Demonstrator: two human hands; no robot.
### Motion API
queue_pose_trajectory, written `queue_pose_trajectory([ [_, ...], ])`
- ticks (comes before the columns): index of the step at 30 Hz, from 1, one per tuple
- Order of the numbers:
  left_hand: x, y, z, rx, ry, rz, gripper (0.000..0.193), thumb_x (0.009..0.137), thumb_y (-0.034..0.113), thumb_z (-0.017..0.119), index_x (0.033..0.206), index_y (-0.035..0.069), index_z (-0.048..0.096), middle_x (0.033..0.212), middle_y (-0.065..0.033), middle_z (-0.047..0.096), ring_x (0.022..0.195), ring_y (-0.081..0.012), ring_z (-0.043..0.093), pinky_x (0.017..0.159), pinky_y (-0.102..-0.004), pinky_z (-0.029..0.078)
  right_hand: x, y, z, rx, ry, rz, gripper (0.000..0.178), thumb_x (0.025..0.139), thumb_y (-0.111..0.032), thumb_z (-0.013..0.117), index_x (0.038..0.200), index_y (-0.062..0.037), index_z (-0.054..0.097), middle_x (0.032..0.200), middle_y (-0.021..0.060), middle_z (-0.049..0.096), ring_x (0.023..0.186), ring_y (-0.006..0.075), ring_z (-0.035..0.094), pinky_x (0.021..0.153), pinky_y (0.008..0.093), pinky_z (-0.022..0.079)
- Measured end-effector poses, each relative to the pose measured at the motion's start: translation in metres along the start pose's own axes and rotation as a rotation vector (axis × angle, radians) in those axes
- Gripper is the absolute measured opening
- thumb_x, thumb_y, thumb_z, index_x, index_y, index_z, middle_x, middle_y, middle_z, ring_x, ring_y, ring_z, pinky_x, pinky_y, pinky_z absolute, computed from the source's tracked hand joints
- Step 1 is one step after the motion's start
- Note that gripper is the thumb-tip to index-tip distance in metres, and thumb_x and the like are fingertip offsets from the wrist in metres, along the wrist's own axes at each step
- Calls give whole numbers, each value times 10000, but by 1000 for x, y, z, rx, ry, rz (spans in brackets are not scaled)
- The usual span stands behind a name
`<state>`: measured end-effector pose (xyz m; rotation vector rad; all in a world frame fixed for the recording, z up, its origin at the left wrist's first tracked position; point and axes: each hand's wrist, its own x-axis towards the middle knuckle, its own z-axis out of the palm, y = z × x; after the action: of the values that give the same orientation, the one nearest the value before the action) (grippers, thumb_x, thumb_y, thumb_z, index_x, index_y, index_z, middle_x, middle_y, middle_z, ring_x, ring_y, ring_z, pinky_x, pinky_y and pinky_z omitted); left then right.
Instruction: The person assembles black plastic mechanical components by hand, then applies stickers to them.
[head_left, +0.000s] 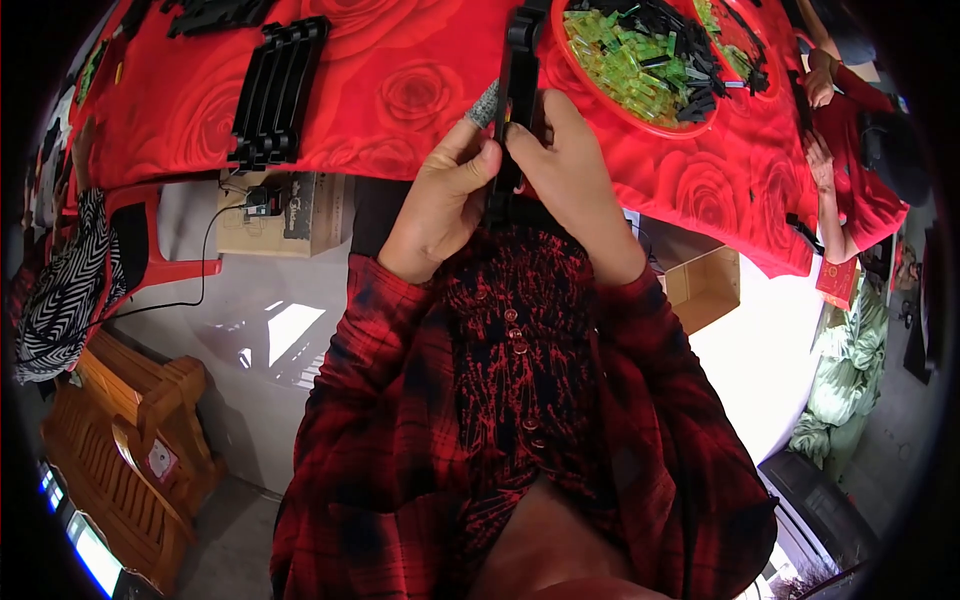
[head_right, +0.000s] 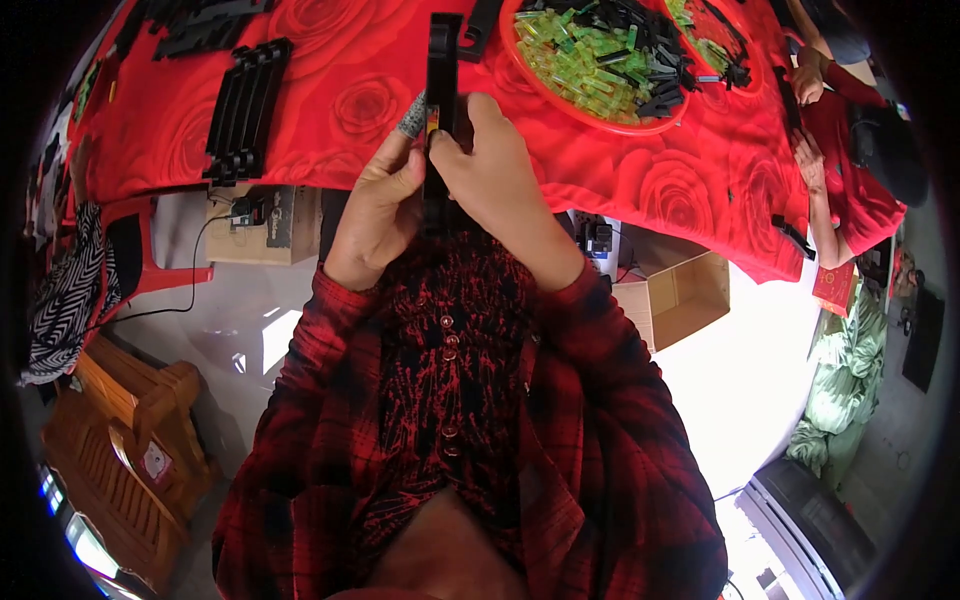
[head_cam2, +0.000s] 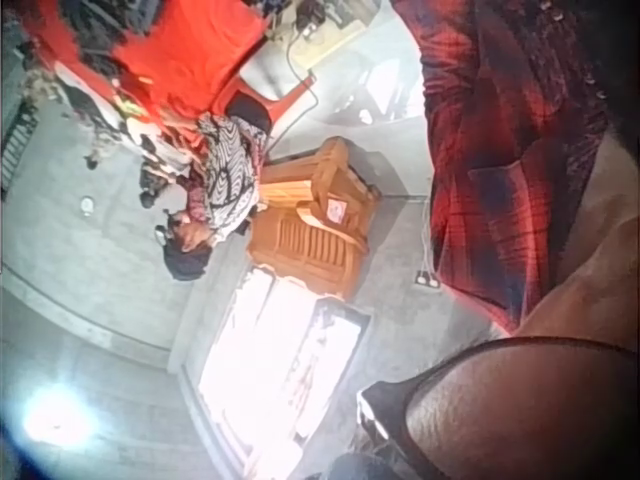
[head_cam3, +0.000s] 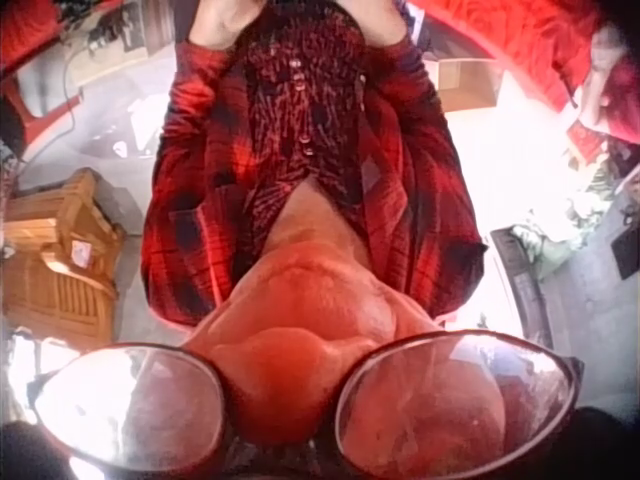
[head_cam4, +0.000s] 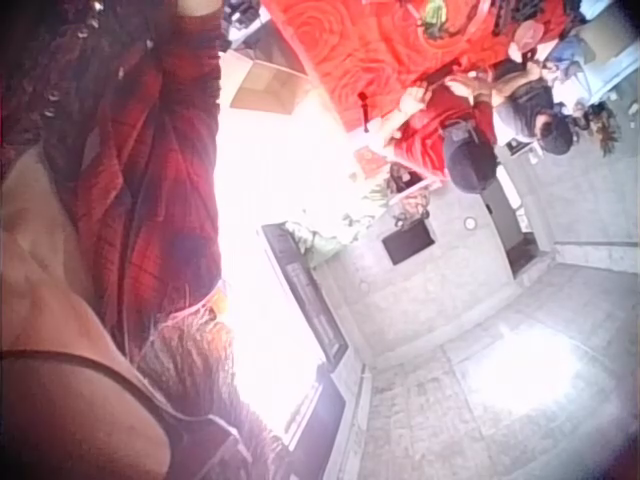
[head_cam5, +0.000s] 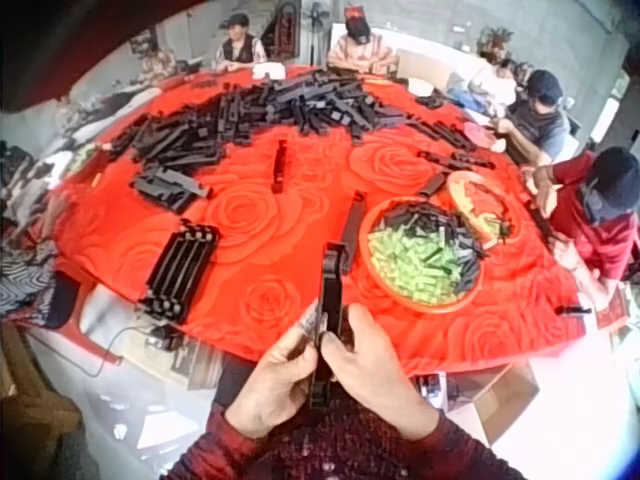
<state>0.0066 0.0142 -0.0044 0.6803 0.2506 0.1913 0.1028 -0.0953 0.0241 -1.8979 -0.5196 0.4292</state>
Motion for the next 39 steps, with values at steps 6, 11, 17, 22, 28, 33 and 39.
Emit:
queue_pose_trajectory([
  [6, 3, 13, -12, -87, -97, -80, 453, 1039, 188, 537, 1459, 49, 438, 1233, -71, 626, 985, -192, 669, 811, -344, 577, -2, -19, -13, 597, -307, 61, 259, 984, -129, 576, 1197, 17, 576, 982, 14, 621, 776, 69, 578, 630, 236, 512],
  [11, 0, 21, -3, 1, -92, -53, 460, 1049, 221, 513, 1466, 46, 430, 1300, -82, 602, 1047, -238, 679, 884, -368, 572, -9, -29, -22, 558, -240, 4, 400, 1011, -106, 550, 1377, 48, 501, 1082, 47, 641, 896, 97, 609, 713, 252, 533],
  [17, -8, 22, 13, 53, -164, 147, 527, 1035, 196, 544, 1508, 30, 381, 1407, -82, 541, 1250, -187, 553, 1027, -354, 490, -20, -49, -26, 490, -231, -137, 404, 998, -52, 546, 1378, 71, 493, 1194, 74, 634, 1080, 123, 605, 888, 260, 520],
  [22, -11, 25, 14, 123, -175, 204, 543, 1018, 188, 586, 1499, 20, 401, 1407, -70, 543, 1276, -155, 508, 1071, -322, 422, -21, -47, -25, 442, -213, -244, 426, 964, -5, 571, 1378, 62, 495, 1245, 86, 621, 1154, 141, 588, 983, 295, 485],
  [28, -10, 31, 6, 215, -175, 177, 539, 998, 178, 626, 1479, 24, 439, 1370, -60, 567, 1250, -140, 517, 1051, -305, 421, -21, -48, -23, 494, -187, -146, 402, 936, -10, 611, 1322, 61, 526, 1184, 86, 645, 1095, 151, 615, 960, 303, 494],
  [33, -8, 17, 8, 221, -134, 152, 542, 972, 146, 664, 1464, 36, 464, 1291, -32, 597, 1177, -114, 539, 1032, -286, 427, -14, -31, 2, 479, -54, -183, 304, 932, -40, 628, 1214, 53, 564, 1062, 75, 663, 986, 130, 632, 874, 285, 509],
  [39, -8, 18, 15, 173, -41, 86, 566, 921, 90, 723, 1438, 55, 497, 1241, 12, 579, 1095, -64, 530, 922, -215, 448, -7, -16, 6, 452, 38, -39, 212, 968, -75, 590, 1147, 40, 590, 1018, 71, 666, 941, 129, 634, 851, 281, 502],
])
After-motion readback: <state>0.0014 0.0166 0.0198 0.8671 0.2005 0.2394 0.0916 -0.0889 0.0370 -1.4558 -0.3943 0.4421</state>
